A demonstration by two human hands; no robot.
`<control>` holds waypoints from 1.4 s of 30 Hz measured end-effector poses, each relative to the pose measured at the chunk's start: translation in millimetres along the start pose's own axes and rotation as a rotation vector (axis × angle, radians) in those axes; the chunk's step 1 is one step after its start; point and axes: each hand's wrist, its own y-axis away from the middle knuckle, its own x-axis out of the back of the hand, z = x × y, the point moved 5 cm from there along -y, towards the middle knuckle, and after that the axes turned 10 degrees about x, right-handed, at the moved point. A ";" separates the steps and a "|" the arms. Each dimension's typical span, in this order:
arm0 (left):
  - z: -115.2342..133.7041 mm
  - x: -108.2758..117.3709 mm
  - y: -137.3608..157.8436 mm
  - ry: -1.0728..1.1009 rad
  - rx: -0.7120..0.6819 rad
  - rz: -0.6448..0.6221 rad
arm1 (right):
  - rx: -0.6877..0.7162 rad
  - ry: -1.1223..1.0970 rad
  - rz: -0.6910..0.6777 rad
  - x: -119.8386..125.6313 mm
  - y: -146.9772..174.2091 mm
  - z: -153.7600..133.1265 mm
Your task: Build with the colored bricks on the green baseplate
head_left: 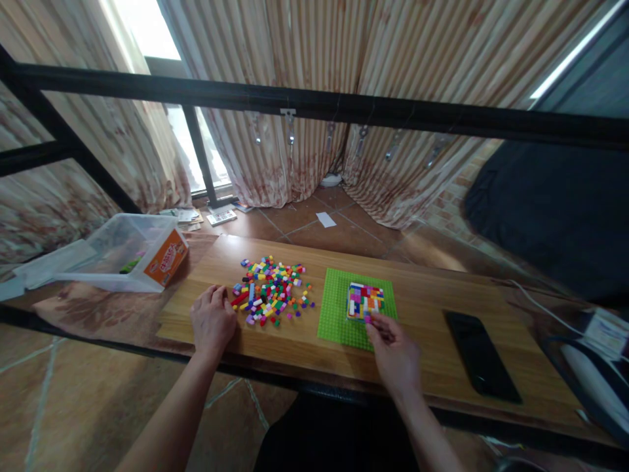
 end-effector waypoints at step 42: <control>-0.8 -1.2 -2.7 0.041 0.009 -0.014 | 0.375 0.672 0.034 -19.7 -16.0 -9.1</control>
